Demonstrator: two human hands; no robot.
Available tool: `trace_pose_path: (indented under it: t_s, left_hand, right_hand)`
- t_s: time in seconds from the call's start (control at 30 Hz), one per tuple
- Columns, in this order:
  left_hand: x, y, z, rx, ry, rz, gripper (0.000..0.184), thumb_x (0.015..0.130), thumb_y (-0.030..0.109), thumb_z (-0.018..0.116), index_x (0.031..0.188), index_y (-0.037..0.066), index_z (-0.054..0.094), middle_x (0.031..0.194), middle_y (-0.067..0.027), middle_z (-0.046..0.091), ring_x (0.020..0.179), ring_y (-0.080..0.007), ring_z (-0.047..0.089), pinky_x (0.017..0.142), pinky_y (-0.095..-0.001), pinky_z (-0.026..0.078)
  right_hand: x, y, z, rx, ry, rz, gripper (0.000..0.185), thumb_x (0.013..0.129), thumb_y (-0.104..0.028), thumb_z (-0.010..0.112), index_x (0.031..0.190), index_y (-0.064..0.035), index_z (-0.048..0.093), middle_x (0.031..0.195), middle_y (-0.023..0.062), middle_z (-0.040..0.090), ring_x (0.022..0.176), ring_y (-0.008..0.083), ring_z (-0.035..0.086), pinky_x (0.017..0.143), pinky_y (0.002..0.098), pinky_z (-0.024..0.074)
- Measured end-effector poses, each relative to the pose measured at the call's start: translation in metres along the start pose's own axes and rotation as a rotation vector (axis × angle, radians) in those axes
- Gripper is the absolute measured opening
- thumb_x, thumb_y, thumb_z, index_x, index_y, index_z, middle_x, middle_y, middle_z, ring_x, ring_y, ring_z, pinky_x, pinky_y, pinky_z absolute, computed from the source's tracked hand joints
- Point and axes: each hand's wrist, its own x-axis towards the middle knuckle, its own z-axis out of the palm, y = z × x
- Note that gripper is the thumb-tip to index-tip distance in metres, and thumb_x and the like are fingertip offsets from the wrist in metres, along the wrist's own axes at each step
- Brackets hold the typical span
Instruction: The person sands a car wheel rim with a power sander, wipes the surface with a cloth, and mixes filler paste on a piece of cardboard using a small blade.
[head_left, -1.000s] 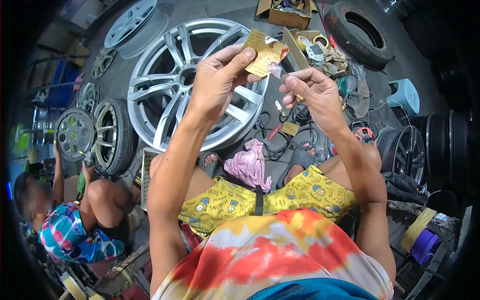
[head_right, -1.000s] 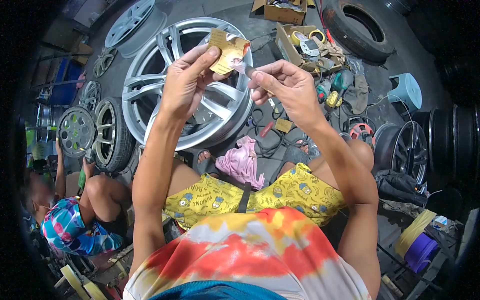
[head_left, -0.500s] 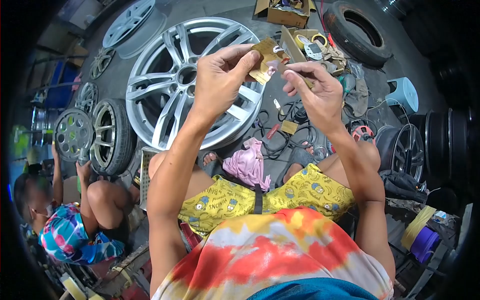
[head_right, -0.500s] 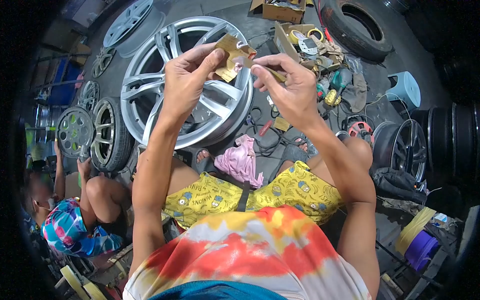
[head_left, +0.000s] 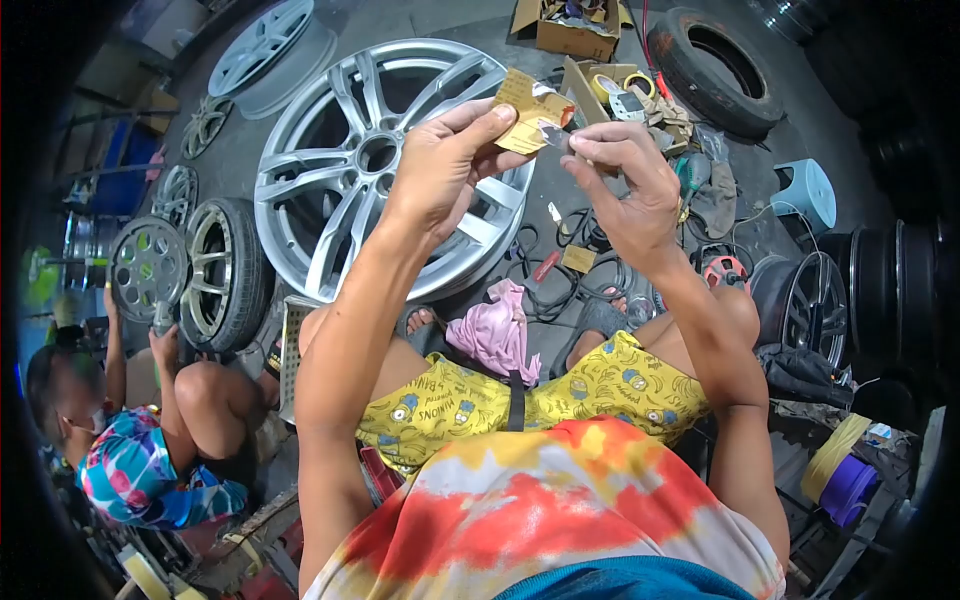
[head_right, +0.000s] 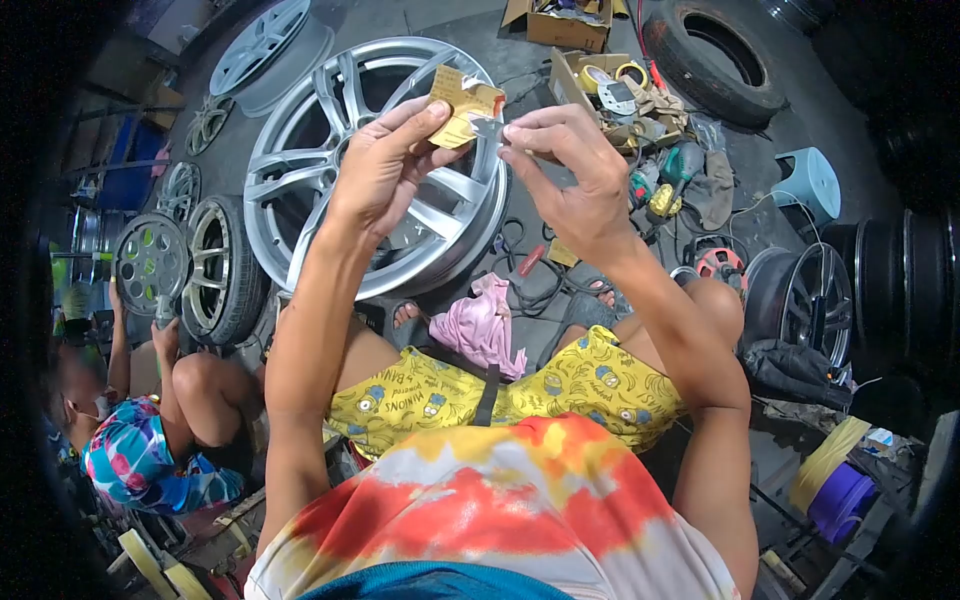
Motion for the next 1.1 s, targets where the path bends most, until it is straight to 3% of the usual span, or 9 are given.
trace_pose_path:
  t_s: [0.07,0.17,0.3,0.5,0.8,0.93,1.03,1.1]
  left_hand:
    - [-0.001,0.002,-0.001,-0.005,0.041,-0.035,0.033,0.097,0.015,0.070,0.122,-0.005,0.067,0.107,-0.0106,0.073,0.091,-0.0138,0.071,0.079,-0.0255,0.061]
    - [0.001,0.003,-0.005,-0.041,0.048,0.008,0.033,0.096,0.015,0.071,0.122,-0.005,0.067,0.106,-0.0107,0.073,0.090,-0.0145,0.072,0.078,-0.0240,0.061]
    - [0.003,0.004,-0.009,0.137,0.069,0.172,0.032,0.097,0.017,0.071,0.120,-0.005,0.069,0.102,-0.0107,0.074,0.088,-0.0137,0.072,0.079,-0.0270,0.061]
    - [0.000,0.005,-0.002,0.383,0.064,0.321,0.028,0.099,0.015,0.068,0.117,-0.006,0.071,0.100,-0.0112,0.075,0.087,-0.0130,0.072,0.074,-0.0265,0.062]
    - [0.000,0.004,-0.002,0.413,0.046,0.358,0.027,0.099,0.014,0.068,0.116,-0.007,0.071,0.098,-0.0118,0.075,0.087,-0.0141,0.072,0.075,-0.0283,0.062]
    - [-0.004,0.007,0.003,0.372,0.002,0.343,0.027,0.100,0.014,0.067,0.116,-0.006,0.071,0.098,-0.0119,0.075,0.087,-0.0143,0.072,0.074,-0.0283,0.063]
    - [-0.004,0.004,0.002,0.371,-0.005,0.286,0.033,0.097,0.022,0.073,0.120,-0.002,0.072,0.099,-0.0079,0.075,0.084,-0.0097,0.069,0.072,-0.0226,0.055]
    - [-0.004,0.003,0.003,0.378,-0.016,0.316,0.027,0.100,0.014,0.066,0.117,-0.006,0.071,0.097,-0.0114,0.075,0.087,-0.0145,0.072,0.074,-0.0283,0.062]
  right_hand:
    - [-0.002,0.000,0.001,-0.009,-0.039,-0.005,0.021,0.082,0.006,0.077,0.101,-0.0003,0.071,0.103,0.0115,0.069,0.092,0.0181,0.071,0.072,0.0281,0.0623]
    - [-0.005,-0.003,-0.002,0.006,-0.070,0.031,0.018,0.083,0.005,0.077,0.100,-0.0003,0.072,0.101,0.0113,0.071,0.090,0.0187,0.071,0.074,0.0291,0.0602]
    - [-0.005,0.004,-0.005,0.006,-0.040,0.006,0.015,0.083,0.004,0.078,0.097,0.0002,0.073,0.097,0.0108,0.072,0.089,0.0194,0.071,0.076,0.0299,0.0575]
    - [-0.005,0.000,-0.002,0.160,-0.059,0.205,0.013,0.085,0.004,0.077,0.097,0.0013,0.074,0.093,0.0103,0.073,0.087,0.0185,0.070,0.077,0.0284,0.0544]
    - [-0.006,0.003,-0.004,0.299,-0.079,0.300,0.012,0.090,0.001,0.074,0.102,0.0024,0.072,0.096,0.0077,0.071,0.085,0.0127,0.068,0.076,0.0251,0.0548]
    - [-0.007,0.007,-0.007,0.467,-0.015,0.442,0.014,0.095,-0.003,0.070,0.108,0.0028,0.070,0.097,0.0100,0.072,0.082,0.0128,0.069,0.072,0.0256,0.0572]
    - [-0.009,0.007,-0.005,0.538,-0.053,0.533,0.015,0.097,-0.005,0.068,0.110,0.0031,0.070,0.097,0.0114,0.073,0.080,0.0128,0.069,0.070,0.0259,0.0580]
    - [-0.009,0.006,-0.005,0.574,-0.088,0.564,0.016,0.098,-0.006,0.068,0.110,0.0033,0.069,0.096,0.0120,0.073,0.078,0.0126,0.069,0.069,0.0259,0.0581]
